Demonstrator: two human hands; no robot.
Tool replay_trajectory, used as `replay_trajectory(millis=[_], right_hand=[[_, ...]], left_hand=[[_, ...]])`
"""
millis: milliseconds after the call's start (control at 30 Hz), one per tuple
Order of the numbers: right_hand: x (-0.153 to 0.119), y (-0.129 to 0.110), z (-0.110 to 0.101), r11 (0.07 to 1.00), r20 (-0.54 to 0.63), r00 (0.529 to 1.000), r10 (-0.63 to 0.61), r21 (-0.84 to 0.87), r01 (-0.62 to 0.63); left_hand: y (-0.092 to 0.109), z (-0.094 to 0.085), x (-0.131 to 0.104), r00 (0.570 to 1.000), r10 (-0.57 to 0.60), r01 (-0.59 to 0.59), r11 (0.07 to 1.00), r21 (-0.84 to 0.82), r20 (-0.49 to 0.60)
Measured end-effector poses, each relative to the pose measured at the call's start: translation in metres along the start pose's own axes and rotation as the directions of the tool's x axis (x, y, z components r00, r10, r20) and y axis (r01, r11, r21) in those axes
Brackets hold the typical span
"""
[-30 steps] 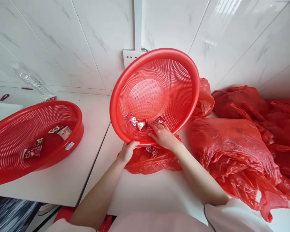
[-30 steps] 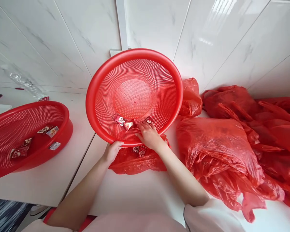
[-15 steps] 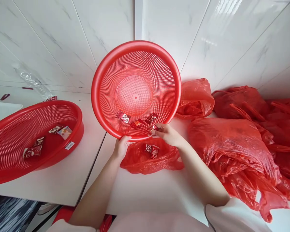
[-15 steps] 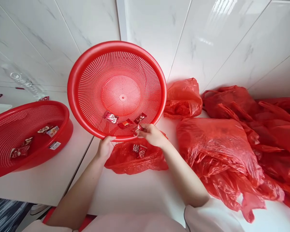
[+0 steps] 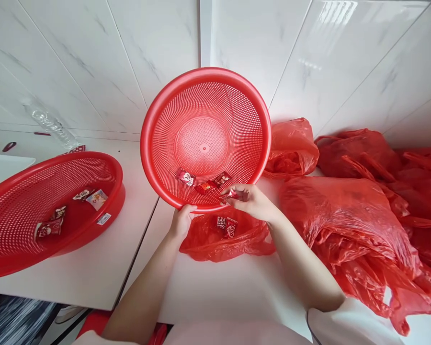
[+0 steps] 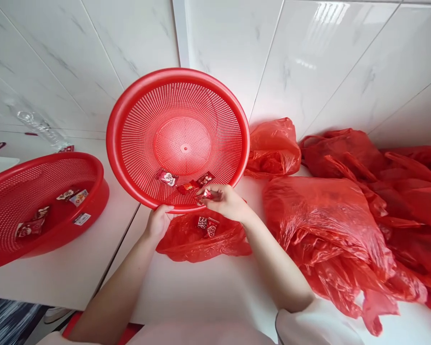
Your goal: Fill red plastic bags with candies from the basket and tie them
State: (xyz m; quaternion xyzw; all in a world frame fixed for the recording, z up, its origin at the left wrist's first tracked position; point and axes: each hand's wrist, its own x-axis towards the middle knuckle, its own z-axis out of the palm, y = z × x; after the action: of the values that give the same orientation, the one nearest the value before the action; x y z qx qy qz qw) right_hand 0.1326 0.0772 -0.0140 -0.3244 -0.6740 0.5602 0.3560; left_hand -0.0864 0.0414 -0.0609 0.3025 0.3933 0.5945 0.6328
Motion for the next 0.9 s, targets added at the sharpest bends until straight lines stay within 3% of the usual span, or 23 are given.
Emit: replay_trajectory(millis=[100,200,400,633,700,800,833,900], right_hand=[[0.002,-0.001,0.002,0.978,-0.004,1.0,0.022,0.208,-0.021],[0.002,-0.002,0.005,0.967,-0.021,1.0,0.02,0.255,-0.014],[-0.003,-0.004,0.011,0.987,-0.145,0.986,-0.088,0.121,0.106],[-0.005,-0.005,0.007,0.986,-0.154,0.982,-0.113,-0.136,0.092],[-0.005,-0.009,0.005,0.958,-0.086,0.987,-0.136,-0.264,0.109],[-0.006,-0.015,0.002,0.922,0.2,0.977,-0.08,-0.357,0.148],[-0.005,-0.015,0.002,0.91,0.246,0.967,-0.065,-0.382,0.159],[-0.003,-0.011,0.003,0.871,0.193,0.977,-0.089,-0.461,0.17]], left_hand=[[-0.002,-0.002,0.001,1.0,0.011,-0.011,1.0,-0.006,-0.009],[-0.003,-0.002,0.001,1.0,0.012,-0.012,1.0,-0.019,0.004],[-0.003,-0.002,0.0,0.999,-0.004,0.005,1.0,-0.016,0.036],[-0.004,-0.002,0.002,0.999,-0.001,0.002,1.0,-0.007,0.051],[-0.003,-0.001,0.002,0.999,0.0,0.0,1.0,0.0,0.053],[-0.001,0.001,0.001,0.998,-0.027,0.027,1.0,0.01,0.062],[0.0,0.001,0.001,0.998,-0.035,0.034,0.999,0.012,0.059],[0.0,0.002,0.0,0.998,-0.047,0.046,0.999,0.025,0.05]])
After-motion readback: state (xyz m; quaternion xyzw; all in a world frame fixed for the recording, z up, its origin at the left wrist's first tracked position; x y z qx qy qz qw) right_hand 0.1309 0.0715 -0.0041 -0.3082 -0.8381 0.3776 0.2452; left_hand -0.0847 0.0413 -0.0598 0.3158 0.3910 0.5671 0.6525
